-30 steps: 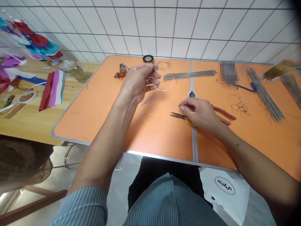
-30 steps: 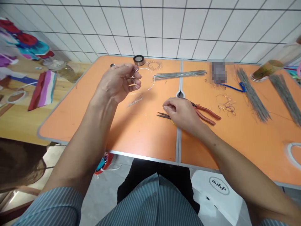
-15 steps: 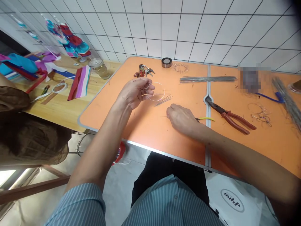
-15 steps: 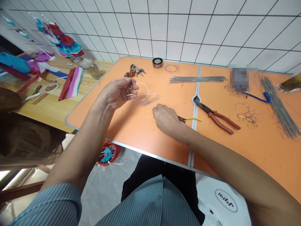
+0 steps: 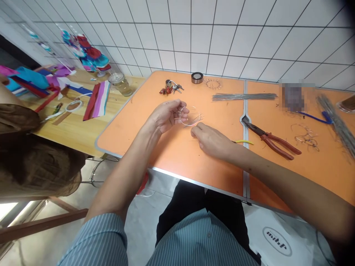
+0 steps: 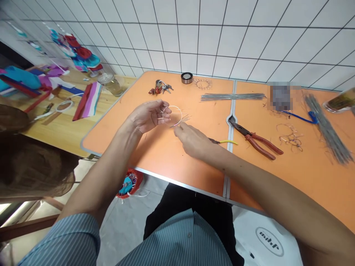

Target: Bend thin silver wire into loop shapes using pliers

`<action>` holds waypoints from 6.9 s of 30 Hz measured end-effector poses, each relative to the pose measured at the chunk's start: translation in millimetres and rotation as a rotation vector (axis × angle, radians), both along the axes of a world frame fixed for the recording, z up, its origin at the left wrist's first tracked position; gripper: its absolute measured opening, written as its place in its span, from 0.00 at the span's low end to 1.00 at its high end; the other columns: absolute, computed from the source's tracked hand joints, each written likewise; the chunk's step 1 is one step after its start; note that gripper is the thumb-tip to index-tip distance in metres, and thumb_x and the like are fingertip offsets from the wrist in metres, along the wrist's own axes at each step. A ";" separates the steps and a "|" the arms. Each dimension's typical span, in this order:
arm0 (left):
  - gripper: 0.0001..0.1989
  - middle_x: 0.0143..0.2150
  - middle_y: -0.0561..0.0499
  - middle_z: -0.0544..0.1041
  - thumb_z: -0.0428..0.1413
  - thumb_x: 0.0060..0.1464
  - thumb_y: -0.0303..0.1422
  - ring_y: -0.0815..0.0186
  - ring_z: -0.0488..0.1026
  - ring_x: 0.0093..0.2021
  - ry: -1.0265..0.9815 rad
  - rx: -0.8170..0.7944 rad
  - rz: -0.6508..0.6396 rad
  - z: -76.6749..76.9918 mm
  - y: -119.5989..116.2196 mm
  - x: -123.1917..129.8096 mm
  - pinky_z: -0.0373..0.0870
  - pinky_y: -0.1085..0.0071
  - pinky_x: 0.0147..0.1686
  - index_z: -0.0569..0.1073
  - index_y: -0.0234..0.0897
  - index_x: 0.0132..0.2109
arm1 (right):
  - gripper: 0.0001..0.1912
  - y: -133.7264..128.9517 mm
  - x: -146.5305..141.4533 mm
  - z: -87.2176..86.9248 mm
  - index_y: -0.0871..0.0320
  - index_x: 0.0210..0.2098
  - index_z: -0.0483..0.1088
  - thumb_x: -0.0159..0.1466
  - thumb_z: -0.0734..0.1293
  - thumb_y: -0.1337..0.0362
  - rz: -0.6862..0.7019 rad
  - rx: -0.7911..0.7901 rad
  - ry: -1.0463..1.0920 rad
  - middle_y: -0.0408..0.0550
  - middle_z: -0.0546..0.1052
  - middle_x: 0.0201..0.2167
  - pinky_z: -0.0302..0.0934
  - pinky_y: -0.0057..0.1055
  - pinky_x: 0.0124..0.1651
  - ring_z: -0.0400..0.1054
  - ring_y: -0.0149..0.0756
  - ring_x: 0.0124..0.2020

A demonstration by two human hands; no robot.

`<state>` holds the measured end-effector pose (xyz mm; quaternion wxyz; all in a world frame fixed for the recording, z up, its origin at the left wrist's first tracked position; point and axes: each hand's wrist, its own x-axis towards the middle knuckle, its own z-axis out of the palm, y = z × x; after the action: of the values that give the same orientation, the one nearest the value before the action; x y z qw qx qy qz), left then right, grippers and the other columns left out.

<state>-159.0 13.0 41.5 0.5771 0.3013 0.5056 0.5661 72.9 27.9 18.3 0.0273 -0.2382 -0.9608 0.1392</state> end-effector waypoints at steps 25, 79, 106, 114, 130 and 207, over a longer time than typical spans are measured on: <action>0.14 0.36 0.37 0.85 0.60 0.69 0.41 0.60 0.80 0.29 0.207 -0.072 -0.344 -8.2 30.8 56.7 0.78 0.64 0.34 0.77 0.33 0.42 | 0.13 -36.4 36.7 4.7 0.61 0.46 0.77 0.77 0.60 0.69 -0.233 0.118 -0.246 0.60 0.80 0.46 0.58 0.38 0.36 0.77 0.49 0.43; 0.06 0.38 0.48 0.82 0.56 0.69 0.27 0.62 0.76 0.38 1.183 0.545 -0.272 -46.4 -90.2 82.3 0.68 0.65 0.39 0.78 0.38 0.46 | 0.09 -28.7 86.5 -1.2 0.57 0.41 0.75 0.75 0.62 0.68 -0.331 -0.039 0.275 0.50 0.77 0.43 0.52 0.34 0.36 0.69 0.38 0.41; 0.10 0.26 0.56 0.76 0.66 0.54 0.33 0.71 0.71 0.24 0.096 0.239 -0.059 -2.6 22.0 141.5 0.70 0.75 0.27 0.77 0.38 0.43 | 0.15 -4.1 131.6 16.6 0.61 0.52 0.77 0.72 0.69 0.58 -0.474 0.119 -0.084 0.61 0.78 0.53 0.60 0.43 0.49 0.71 0.56 0.56; 0.11 0.31 0.54 0.79 0.66 0.52 0.34 0.72 0.73 0.25 0.078 0.091 -0.115 -25.1 20.3 136.6 0.71 0.75 0.26 0.78 0.36 0.43 | 0.07 -16.6 133.9 4.2 0.61 0.40 0.74 0.68 0.69 0.62 -0.434 0.198 -0.161 0.59 0.79 0.43 0.54 0.40 0.43 0.72 0.51 0.45; 0.10 0.24 0.59 0.66 0.64 0.56 0.36 0.75 0.53 0.20 0.072 0.074 -0.122 -18.0 16.1 139.3 0.46 0.75 0.20 0.79 0.37 0.43 | 0.15 -11.9 138.2 10.4 0.52 0.26 0.53 0.59 0.65 0.71 -0.492 -0.186 0.052 0.39 0.66 0.21 0.40 0.36 0.29 0.55 0.32 0.23; 0.08 0.29 0.50 0.81 0.64 0.62 0.36 0.75 0.59 0.20 0.114 0.147 -0.209 -23.8 3.1 153.3 0.53 0.74 0.21 0.78 0.34 0.40 | 0.22 1.6 141.6 -4.6 0.56 0.36 0.70 0.83 0.55 0.56 -0.420 0.476 0.242 0.47 0.73 0.30 0.54 0.36 0.36 0.68 0.39 0.33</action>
<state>-5.7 16.1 17.8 0.5796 0.4254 0.4608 0.5205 214.6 29.5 13.7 0.2240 -0.3995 -0.8861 -0.0702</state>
